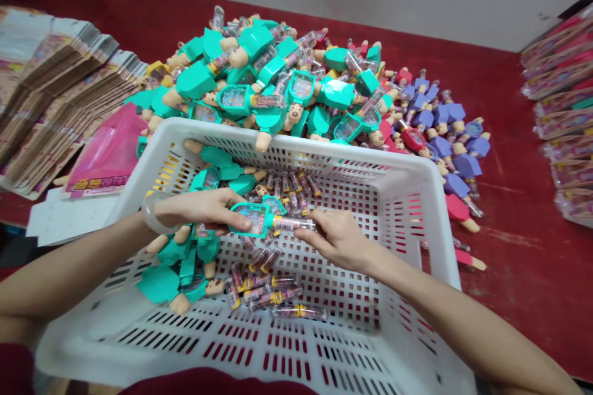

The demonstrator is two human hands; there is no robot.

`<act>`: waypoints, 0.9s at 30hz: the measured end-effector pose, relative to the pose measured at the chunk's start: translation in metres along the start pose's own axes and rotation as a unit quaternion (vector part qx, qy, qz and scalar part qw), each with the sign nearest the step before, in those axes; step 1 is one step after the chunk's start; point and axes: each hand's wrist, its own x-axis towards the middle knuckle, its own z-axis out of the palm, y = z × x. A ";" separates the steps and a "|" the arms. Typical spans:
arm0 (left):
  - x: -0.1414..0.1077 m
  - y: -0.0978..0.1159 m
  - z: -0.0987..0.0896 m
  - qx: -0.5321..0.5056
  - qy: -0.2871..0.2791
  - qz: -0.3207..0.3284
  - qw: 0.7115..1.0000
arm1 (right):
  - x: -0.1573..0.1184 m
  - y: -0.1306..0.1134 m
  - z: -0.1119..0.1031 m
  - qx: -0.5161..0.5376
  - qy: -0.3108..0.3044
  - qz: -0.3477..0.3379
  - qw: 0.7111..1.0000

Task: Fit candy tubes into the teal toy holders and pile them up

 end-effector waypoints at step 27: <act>0.003 -0.004 0.005 0.044 0.033 -0.006 0.998 | 0.004 0.001 0.008 0.343 -0.115 0.257 0.896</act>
